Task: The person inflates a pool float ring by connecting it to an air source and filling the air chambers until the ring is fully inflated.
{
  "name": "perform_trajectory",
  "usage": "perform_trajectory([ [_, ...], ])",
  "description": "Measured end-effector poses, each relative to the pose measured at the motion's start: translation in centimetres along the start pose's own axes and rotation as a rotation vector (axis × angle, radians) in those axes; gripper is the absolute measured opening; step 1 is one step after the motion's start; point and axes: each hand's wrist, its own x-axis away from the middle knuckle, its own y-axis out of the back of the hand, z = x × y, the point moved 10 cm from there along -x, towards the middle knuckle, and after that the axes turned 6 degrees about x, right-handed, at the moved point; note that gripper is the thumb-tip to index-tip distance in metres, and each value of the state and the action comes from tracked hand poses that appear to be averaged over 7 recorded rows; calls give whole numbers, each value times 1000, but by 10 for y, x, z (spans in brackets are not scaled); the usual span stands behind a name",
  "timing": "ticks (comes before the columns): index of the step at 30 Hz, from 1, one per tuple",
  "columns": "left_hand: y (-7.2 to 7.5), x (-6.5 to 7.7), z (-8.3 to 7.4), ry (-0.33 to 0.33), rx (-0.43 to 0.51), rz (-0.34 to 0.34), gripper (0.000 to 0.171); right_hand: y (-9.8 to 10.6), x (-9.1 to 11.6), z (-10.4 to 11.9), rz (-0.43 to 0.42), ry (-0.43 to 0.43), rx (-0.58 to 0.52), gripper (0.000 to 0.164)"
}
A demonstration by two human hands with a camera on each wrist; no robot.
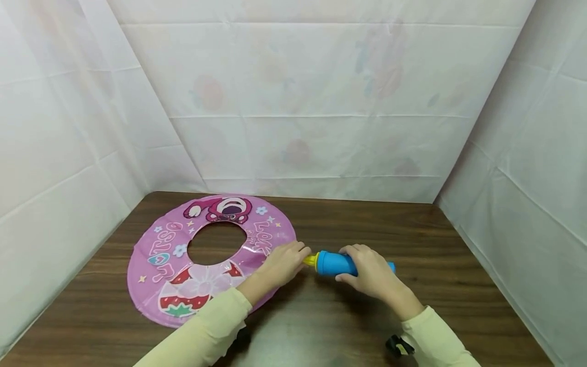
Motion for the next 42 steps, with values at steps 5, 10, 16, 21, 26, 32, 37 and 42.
perform_trajectory([
  [5,-2,2,2,15,-8,-7,10,-6,-1,-8,153,-68,-73,52],
  [10,-4,3,2,18,-5,0,12,-12,2,-11,204,-97,-89,53],
  [16,1,2,-3,-6,-16,-46,19,-5,5,-9,114,-97,-38,50],
  [21,3,0,-4,-15,10,-61,24,2,5,-5,66,-86,0,48],
  [26,1,-2,-5,-16,-19,-56,24,7,4,-1,22,-63,45,49],
  [32,3,-3,-7,-29,-32,-88,21,14,3,5,-84,11,135,53],
  [37,5,-2,-7,-33,-45,-111,21,17,3,11,-174,90,195,56],
  [42,5,-2,-8,-32,-44,-111,21,18,4,10,-218,113,226,58],
])
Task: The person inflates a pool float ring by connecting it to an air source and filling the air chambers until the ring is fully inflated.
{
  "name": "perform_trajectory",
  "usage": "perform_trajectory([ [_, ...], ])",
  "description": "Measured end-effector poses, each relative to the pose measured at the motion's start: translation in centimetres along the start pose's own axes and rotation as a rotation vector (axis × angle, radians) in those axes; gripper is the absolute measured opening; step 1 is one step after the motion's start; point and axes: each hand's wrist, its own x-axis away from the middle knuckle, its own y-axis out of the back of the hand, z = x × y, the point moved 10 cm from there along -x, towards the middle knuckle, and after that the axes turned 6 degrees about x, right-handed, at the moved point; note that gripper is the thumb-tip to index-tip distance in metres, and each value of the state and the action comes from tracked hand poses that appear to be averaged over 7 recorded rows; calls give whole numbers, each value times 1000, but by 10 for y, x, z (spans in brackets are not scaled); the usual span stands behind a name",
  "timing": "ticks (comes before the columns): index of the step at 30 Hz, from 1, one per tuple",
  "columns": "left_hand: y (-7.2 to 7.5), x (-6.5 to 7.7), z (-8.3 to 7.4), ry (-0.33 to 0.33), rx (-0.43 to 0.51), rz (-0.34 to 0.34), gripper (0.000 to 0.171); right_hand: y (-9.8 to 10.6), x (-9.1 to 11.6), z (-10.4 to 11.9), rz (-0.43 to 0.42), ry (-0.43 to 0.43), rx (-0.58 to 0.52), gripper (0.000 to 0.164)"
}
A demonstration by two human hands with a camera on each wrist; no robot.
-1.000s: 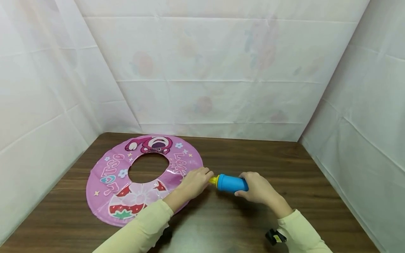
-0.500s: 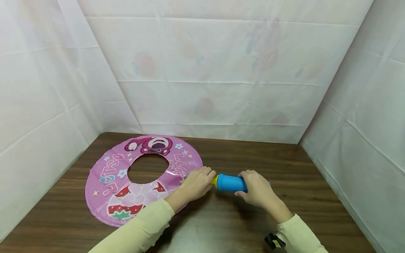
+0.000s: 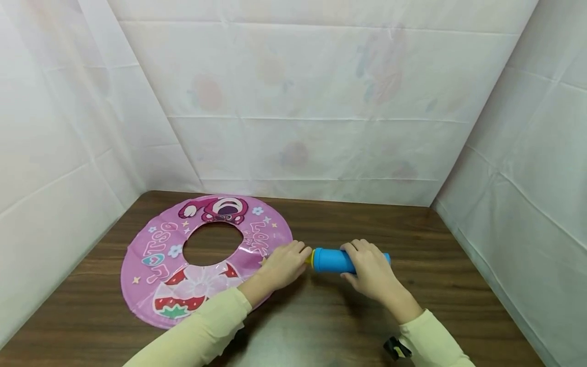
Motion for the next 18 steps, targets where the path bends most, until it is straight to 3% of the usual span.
perform_trajectory([
  [11,0,1,3,27,76,1,24,3,-2,0,-36,9,8,60],
  [18,-2,0,3,14,19,-10,24,1,-3,-2,-36,7,2,60],
])
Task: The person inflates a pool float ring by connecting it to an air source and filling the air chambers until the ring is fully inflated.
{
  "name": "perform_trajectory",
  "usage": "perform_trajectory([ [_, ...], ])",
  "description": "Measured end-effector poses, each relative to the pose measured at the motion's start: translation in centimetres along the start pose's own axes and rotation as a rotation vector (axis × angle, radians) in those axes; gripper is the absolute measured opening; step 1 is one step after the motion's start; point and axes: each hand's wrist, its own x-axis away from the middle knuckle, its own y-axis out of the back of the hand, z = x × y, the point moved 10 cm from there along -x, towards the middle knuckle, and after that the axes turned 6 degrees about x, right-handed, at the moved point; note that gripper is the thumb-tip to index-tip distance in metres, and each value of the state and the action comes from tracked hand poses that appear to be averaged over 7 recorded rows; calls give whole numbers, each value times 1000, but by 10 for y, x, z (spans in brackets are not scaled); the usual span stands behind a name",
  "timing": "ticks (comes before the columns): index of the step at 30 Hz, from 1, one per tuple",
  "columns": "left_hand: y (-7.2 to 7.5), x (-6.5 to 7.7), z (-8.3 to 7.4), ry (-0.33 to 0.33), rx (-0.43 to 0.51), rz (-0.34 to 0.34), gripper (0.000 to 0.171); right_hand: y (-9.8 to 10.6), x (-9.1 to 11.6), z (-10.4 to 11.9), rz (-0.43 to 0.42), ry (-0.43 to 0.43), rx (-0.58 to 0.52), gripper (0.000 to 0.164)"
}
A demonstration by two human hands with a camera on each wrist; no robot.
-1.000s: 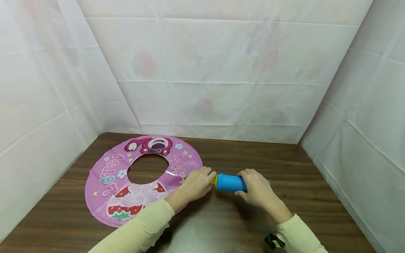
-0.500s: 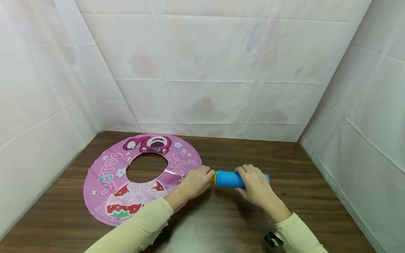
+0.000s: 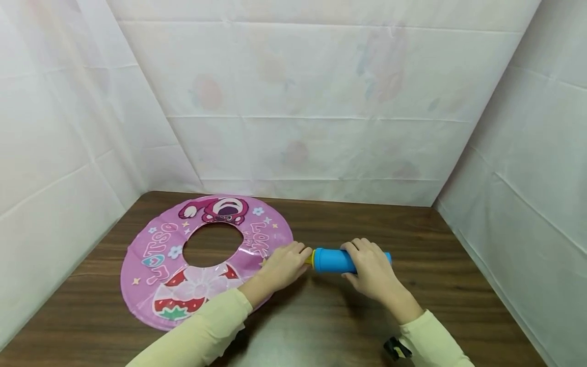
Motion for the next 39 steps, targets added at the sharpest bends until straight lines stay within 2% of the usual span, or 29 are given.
perform_trajectory([
  [5,1,-1,1,-5,-13,-8,22,0,1,-2,-3,-10,2,61],
  [11,0,-1,0,-22,-8,13,19,2,4,-7,3,-9,7,61],
  [26,-6,-3,2,-8,-15,31,15,20,35,-53,7,-33,30,61],
  [39,-7,-4,5,-7,8,49,18,36,50,-76,-1,-38,72,63],
])
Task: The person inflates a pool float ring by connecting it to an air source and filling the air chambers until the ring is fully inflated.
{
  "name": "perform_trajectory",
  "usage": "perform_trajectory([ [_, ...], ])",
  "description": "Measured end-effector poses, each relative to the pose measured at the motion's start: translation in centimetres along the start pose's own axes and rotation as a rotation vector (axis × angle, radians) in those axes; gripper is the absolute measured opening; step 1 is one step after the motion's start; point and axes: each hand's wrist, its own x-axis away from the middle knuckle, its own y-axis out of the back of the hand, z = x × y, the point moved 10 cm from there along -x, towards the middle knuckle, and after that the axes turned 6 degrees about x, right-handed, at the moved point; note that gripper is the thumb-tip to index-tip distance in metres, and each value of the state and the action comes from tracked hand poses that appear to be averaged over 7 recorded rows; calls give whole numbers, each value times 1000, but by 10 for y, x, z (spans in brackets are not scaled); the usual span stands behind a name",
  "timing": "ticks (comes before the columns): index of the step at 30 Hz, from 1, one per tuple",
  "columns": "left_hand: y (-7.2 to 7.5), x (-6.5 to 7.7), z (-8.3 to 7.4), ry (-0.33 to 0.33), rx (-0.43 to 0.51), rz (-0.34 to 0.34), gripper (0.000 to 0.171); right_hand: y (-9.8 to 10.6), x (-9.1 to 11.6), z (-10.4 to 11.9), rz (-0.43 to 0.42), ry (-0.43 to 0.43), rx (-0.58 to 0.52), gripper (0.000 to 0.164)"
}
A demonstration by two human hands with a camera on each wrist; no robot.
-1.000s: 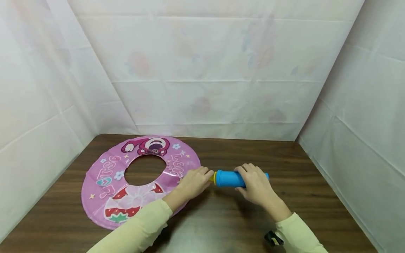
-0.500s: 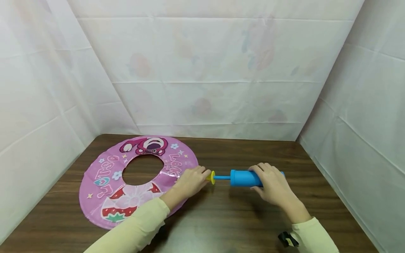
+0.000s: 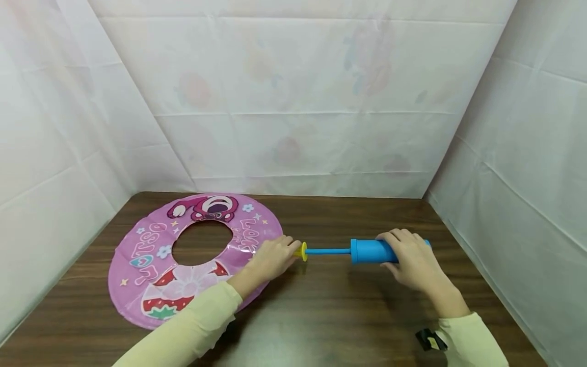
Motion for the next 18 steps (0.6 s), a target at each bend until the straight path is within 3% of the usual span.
perform_trajectory([
  [11,1,3,1,14,-55,-62,21,-4,-15,26,-39,75,24,61],
  [18,-4,0,-3,25,-60,-31,19,-13,-26,48,-39,62,19,60],
])
